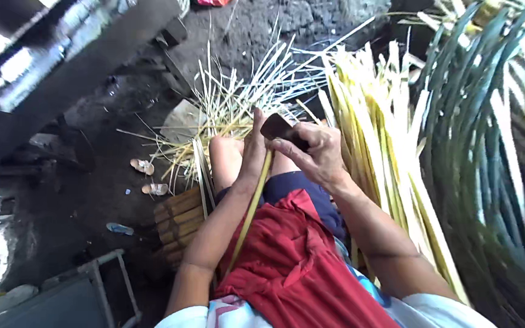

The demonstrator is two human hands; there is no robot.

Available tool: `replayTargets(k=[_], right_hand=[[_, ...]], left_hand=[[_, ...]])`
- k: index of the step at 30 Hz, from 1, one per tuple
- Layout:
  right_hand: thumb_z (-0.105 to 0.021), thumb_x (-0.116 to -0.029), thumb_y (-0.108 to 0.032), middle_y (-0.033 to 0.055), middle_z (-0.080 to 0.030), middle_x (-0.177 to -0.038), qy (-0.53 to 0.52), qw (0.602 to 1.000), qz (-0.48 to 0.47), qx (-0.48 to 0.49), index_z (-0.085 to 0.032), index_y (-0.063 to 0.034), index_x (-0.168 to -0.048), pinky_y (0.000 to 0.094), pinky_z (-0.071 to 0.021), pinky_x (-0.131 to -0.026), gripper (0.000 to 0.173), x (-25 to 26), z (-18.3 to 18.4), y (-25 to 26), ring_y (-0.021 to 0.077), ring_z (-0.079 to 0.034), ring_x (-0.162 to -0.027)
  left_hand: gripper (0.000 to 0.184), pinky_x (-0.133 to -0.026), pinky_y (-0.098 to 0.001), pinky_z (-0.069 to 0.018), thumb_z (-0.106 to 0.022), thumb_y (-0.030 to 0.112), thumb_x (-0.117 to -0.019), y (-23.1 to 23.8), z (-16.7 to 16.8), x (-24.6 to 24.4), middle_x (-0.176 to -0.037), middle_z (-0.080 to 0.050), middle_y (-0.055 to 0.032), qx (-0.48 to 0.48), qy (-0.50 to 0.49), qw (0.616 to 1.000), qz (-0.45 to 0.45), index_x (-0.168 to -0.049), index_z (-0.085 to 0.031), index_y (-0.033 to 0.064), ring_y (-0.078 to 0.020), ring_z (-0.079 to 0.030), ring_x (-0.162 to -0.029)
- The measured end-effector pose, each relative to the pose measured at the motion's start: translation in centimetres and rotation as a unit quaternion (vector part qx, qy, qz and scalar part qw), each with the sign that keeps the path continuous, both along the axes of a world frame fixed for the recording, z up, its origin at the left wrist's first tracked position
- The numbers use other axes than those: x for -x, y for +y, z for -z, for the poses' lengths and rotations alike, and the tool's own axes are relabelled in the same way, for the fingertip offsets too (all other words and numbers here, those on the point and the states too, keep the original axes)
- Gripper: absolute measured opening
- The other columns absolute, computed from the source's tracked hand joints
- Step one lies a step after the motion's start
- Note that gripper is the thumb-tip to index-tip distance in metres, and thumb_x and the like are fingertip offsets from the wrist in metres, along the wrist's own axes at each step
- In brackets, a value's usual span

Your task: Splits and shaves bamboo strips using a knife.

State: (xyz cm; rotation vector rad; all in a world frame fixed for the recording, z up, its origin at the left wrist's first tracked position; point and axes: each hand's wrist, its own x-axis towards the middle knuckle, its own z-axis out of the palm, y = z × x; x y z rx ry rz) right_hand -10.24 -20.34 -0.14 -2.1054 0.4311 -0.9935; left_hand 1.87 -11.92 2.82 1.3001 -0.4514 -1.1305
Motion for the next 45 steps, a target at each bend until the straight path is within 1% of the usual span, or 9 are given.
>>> replayTargets(k=[10,13,16,20,23,27,32,40,45], right_hand=[[-0.062,-0.102,-0.024,-0.0093,-0.064,-0.075,-0.122,0.98,0.04,-0.155,-0.064,-0.0166,-0.099,0.0215,-0.0555,-0.055,0.008,3.7,-3.0,-1.7,0.0021,-0.061,-0.06],[-0.063,-0.1019,-0.025,0.0017,-0.059,-0.07,-0.053,0.998,0.045,-0.012,-0.063,-0.0044,-0.089,0.0239,-0.0482,-0.05,0.024,2.2,-3.2,-2.2,0.007,-0.056,-0.056],[-0.065,-0.1007,-0.027,0.0065,-0.066,-0.074,-0.032,0.999,0.042,0.002,-0.069,0.0029,-0.091,0.0262,-0.0527,-0.06,0.032,-0.7,-2.9,-4.1,0.0067,-0.062,-0.064],[-0.063,-0.1005,-0.029,0.001,-0.063,-0.072,0.031,0.993,-0.062,-0.093,-0.065,-0.0052,-0.099,0.0251,-0.0502,-0.048,0.024,-0.2,-3.2,-1.1,0.0066,-0.057,-0.055],[-0.073,-0.0932,-0.034,0.003,-0.059,-0.064,0.079,0.994,-0.078,-0.004,-0.065,-0.005,-0.078,0.028,-0.0444,-0.045,0.034,-1.8,-2.0,1.7,0.0099,-0.053,-0.051],[-0.065,-0.1003,-0.034,0.0045,-0.059,-0.064,0.08,0.994,-0.073,0.003,-0.067,-0.0035,-0.087,0.0302,-0.0443,-0.047,0.033,-1.5,-0.2,-0.3,0.0116,-0.053,-0.049],[-0.062,-0.1034,-0.032,0.0054,-0.059,-0.067,0.051,0.998,0.008,0.044,-0.064,-0.0032,-0.084,0.0278,-0.0472,-0.05,0.035,-1.4,0.3,-3.4,0.0114,-0.056,-0.054],[-0.058,-0.1037,-0.025,0.0068,-0.066,-0.078,-0.062,0.981,0.012,0.181,-0.068,-0.0029,-0.09,0.0287,-0.0542,-0.06,0.028,1.5,-3.0,-2.6,0.0114,-0.064,-0.067],[-0.059,-0.1041,-0.029,0.0131,-0.063,-0.07,0.027,0.971,0.143,0.19,-0.065,0.0012,-0.085,0.0374,-0.0506,-0.051,0.036,0.4,-3.4,-3.7,0.0195,-0.062,-0.057]], left_hand=[[0.067,-0.07,-0.0267,-0.055,-0.01,0.077,-0.0984,3.2,6.7,-3.3,-0.065,-0.055,0.0083,0.055,0.189,0.961,-0.193,-0.071,-0.047,0.0273,-0.0073,-0.062,-0.071],[0.075,-0.076,-0.0201,-0.0533,-0.006,0.081,-0.0936,2.5,6.4,-2.3,-0.08,-0.062,0.0102,0.122,0.258,0.956,-0.073,-0.089,-0.06,0.0286,-0.0023,-0.063,-0.081],[0.051,-0.054,-0.0122,-0.0461,-0.027,0.062,-0.1063,0.7,3.3,-1.3,-0.073,-0.053,0.0076,0.182,0.327,0.927,0.025,-0.108,-0.058,0.0207,0.0007,-0.053,-0.059],[0.027,-0.042,-0.01,-0.038,-0.026,0.029,-0.114,-3.4,1.4,-3.5,-0.055,-0.039,0.0128,0.15,0.285,0.922,-0.213,-0.101,-0.046,0.0168,0.0042,-0.038,-0.04],[0.032,-0.039,-0.0119,-0.0364,-0.031,0.029,-0.1138,-5.7,0.8,-5.1,-0.052,-0.039,0.0108,0.127,0.225,0.905,-0.338,-0.091,-0.048,0.015,0.0021,-0.036,-0.037],[0.082,-0.066,-0.0202,-0.0529,0.003,0.061,-0.1045,-3.0,2.1,-4.3,-0.079,-0.064,0.0042,0.101,0.243,0.96,-0.098,-0.108,-0.063,0.0118,-0.0021,-0.061,-0.071],[0.053,-0.08,-0.0256,-0.0558,-0.018,0.05,-0.1102,-3.4,1.8,-1.9,-0.091,-0.068,0.0008,0.152,0.373,0.912,0.08,-0.105,-0.061,0.0182,-0.0084,-0.066,-0.087],[0.026,-0.053,-0.0162,-0.0497,-0.026,0.037,-0.1135,-5.0,3.9,-6.8,-0.059,-0.047,0.011,0.151,0.258,0.902,-0.31,-0.11,-0.046,0.0211,-0.0006,-0.05,-0.048],[0.042,-0.051,-0.0141,-0.0478,-0.016,0.045,-0.1119,-3.2,3.3,-5.1,-0.066,-0.054,0.0103,0.153,0.328,0.915,-0.177,-0.113,-0.05,0.0213,0.0011,-0.052,-0.05]])
